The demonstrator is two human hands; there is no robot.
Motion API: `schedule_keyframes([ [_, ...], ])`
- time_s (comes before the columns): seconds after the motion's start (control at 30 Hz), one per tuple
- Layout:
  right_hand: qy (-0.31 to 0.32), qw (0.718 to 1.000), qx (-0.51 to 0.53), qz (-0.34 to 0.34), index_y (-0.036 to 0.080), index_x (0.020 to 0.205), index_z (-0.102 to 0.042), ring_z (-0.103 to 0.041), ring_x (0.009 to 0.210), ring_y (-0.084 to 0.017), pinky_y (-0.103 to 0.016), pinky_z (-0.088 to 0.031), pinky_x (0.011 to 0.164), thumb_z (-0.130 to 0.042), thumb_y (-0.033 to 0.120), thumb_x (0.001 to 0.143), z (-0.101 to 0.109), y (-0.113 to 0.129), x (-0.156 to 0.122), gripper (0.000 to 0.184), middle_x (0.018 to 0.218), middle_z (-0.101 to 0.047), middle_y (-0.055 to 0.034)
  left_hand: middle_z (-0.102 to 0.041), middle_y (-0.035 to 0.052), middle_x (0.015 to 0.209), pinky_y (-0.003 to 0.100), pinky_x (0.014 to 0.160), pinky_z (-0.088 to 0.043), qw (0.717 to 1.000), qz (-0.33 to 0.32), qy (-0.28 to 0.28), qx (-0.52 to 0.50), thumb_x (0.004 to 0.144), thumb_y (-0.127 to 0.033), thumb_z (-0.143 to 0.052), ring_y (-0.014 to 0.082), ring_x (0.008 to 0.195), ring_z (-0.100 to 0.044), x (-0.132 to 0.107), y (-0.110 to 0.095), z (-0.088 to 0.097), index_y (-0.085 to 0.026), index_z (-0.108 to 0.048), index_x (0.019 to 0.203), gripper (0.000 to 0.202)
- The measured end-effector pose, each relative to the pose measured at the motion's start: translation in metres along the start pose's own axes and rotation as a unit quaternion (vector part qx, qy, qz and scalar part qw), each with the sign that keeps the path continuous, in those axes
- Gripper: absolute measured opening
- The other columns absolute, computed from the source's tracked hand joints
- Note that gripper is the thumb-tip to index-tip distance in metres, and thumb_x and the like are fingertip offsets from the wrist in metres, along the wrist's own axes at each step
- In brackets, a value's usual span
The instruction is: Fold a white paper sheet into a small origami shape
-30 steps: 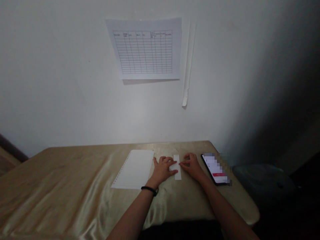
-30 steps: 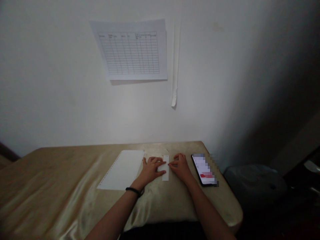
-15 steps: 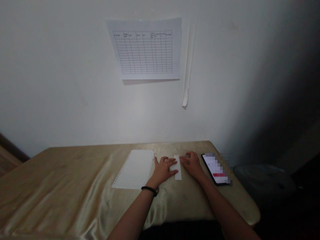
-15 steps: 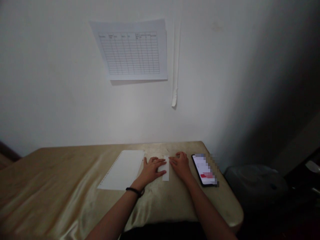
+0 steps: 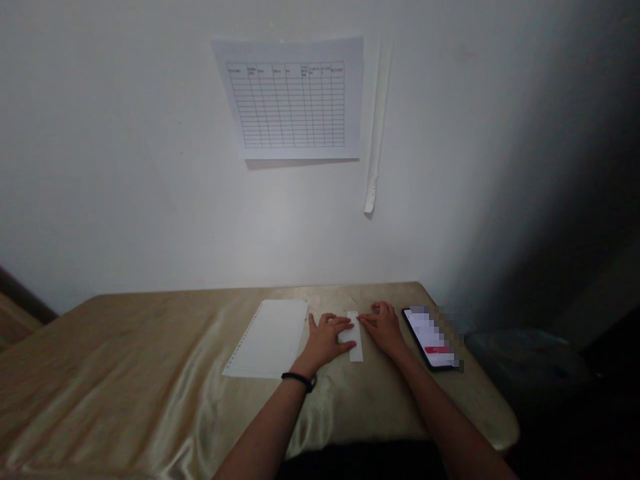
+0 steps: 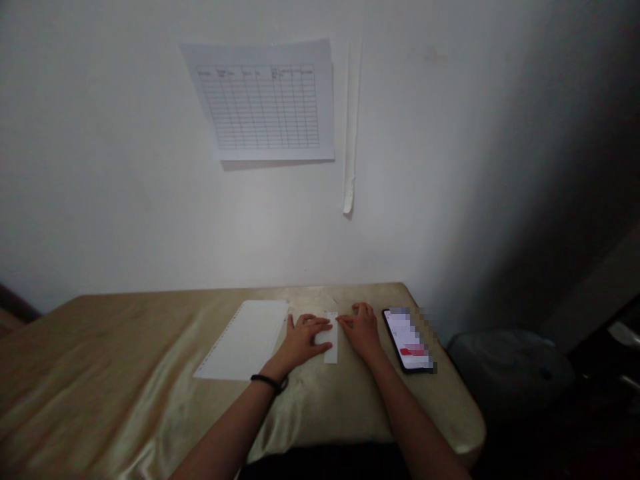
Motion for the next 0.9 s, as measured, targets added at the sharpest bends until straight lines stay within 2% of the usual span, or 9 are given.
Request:
schedule_keyframes([
  [0.17, -0.004, 1.0, -0.023, 0.0, 0.038, 0.113, -0.074, -0.042, 0.125, -0.032, -0.049, -0.037, 0.106, -0.059, 0.035, 0.093, -0.001, 0.003, -0.001, 0.025, 0.126, -0.053, -0.0109, -0.061, 0.0002, 0.141, 0.08, 0.11, 0.0, 1.0, 0.003, 0.003, 0.003, 0.083, -0.054, -0.071, 0.0334, 0.134, -0.042, 0.0, 0.0, 0.001, -0.041, -0.062, 0.129, 0.048],
  [0.33, -0.003, 0.999, -0.032, -0.006, 0.038, 0.12, -0.071, -0.041, 0.126, -0.033, -0.052, -0.036, 0.107, -0.059, 0.032, 0.091, -0.003, 0.002, -0.002, 0.031, 0.128, -0.052, -0.0119, -0.06, 0.0009, 0.142, 0.079, 0.11, 0.002, 1.0, 0.002, 0.003, -0.001, 0.084, -0.056, -0.069, 0.0334, 0.134, -0.041, -0.001, 0.0, 0.001, -0.041, -0.062, 0.13, 0.049],
  [0.43, -0.018, 1.0, 0.002, -0.002, 0.035, 0.118, -0.072, -0.042, 0.126, -0.031, -0.049, -0.035, 0.109, -0.06, 0.031, 0.09, -0.001, -0.002, -0.002, 0.031, 0.13, -0.051, -0.0105, -0.06, 0.0006, 0.142, 0.079, 0.11, 0.003, 1.0, 0.004, -0.001, 0.008, 0.084, -0.056, -0.068, 0.0332, 0.134, -0.041, -0.001, 0.0, 0.0, -0.041, -0.062, 0.13, 0.048],
  [0.5, -0.033, 0.999, 0.039, -0.006, 0.03, 0.113, -0.074, -0.044, 0.124, -0.028, -0.047, -0.035, 0.11, -0.06, 0.031, 0.089, 0.001, -0.006, -0.002, 0.028, 0.127, -0.053, -0.0101, -0.059, 0.0003, 0.143, 0.078, 0.111, 0.002, 1.0, 0.009, -0.008, 0.022, 0.086, -0.055, -0.066, 0.0333, 0.135, -0.041, -0.001, 0.0, -0.002, -0.041, -0.061, 0.131, 0.047],
  [0.63, -0.031, 0.995, 0.097, 0.0, 0.023, 0.087, -0.077, -0.047, 0.121, -0.026, -0.044, -0.036, 0.111, -0.065, 0.031, 0.084, 0.006, -0.006, -0.005, 0.014, 0.12, -0.058, -0.0101, -0.058, -0.0009, 0.145, 0.08, 0.11, -0.001, 0.999, 0.024, -0.025, 0.042, 0.089, -0.054, -0.062, 0.0347, 0.137, -0.039, 0.001, 0.002, -0.004, -0.042, -0.059, 0.133, 0.045],
  [0.83, 0.092, 0.986, 0.13, 0.055, 0.025, 0.069, -0.074, -0.046, 0.125, -0.025, -0.045, -0.033, 0.114, -0.075, 0.025, 0.073, 0.014, 0.01, -0.011, 0.004, 0.122, -0.062, -0.0056, -0.058, -0.0012, 0.145, 0.079, 0.11, -0.002, 0.998, 0.031, -0.026, 0.047, 0.09, -0.056, -0.061, 0.036, 0.138, -0.039, 0.001, 0.002, -0.003, -0.043, -0.058, 0.134, 0.046],
  [0.9, 0.109, 0.983, 0.133, 0.06, 0.025, 0.067, -0.074, -0.046, 0.126, -0.025, -0.045, -0.033, 0.114, -0.077, 0.024, 0.071, 0.016, 0.013, -0.012, 0.005, 0.12, -0.063, -0.005, -0.058, -0.001, 0.145, 0.079, 0.111, -0.001, 0.998, 0.037, -0.024, 0.048, 0.089, -0.057, -0.061, 0.0363, 0.138, -0.038, 0.001, 0.002, -0.002, -0.044, -0.058, 0.133, 0.046],
])
Point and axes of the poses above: each hand's wrist, its own x-axis towards the middle knuckle, its own z-axis out of the back of the hand, y = z × x, the point moved 2 cm from there along x, towards the middle knuckle
